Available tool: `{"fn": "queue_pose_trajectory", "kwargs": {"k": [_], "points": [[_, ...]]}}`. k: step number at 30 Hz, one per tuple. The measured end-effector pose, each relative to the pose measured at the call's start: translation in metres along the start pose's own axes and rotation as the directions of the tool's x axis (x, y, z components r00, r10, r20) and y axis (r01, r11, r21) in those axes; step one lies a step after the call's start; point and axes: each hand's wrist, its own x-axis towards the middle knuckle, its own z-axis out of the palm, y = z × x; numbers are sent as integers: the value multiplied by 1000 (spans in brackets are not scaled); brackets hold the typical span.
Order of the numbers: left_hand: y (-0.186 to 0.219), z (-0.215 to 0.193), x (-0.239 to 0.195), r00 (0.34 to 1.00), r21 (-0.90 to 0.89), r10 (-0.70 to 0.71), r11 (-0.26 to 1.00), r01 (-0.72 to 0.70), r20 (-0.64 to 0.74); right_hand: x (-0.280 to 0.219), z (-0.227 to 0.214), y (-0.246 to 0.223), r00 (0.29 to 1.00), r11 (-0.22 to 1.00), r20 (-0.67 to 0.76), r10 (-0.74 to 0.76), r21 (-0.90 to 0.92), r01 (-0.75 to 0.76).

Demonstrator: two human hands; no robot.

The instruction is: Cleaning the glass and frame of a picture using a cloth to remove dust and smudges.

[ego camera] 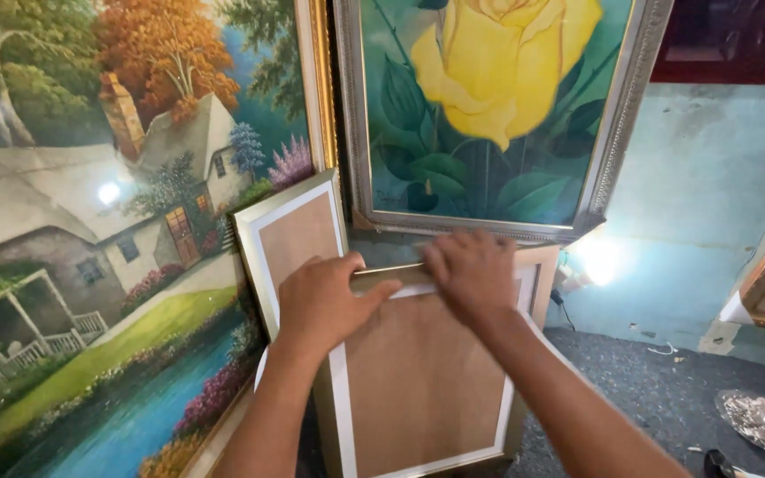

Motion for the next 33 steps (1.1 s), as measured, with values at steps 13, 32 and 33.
{"fn": "queue_pose_trajectory", "kwargs": {"k": [13, 32, 33], "points": [[13, 0, -3, 973, 363, 13, 927, -98, 230, -14, 17, 95, 978, 977, 35, 206, 41, -208], [77, 17, -21, 992, -101, 25, 995, -12, 121, -6, -49, 91, 818, 628, 43, 574, 617, -474], [64, 30, -26, 992, -95, 16, 995, -4, 125, 0, -57, 79, 819, 624, 52, 571, 620, -475]]}}
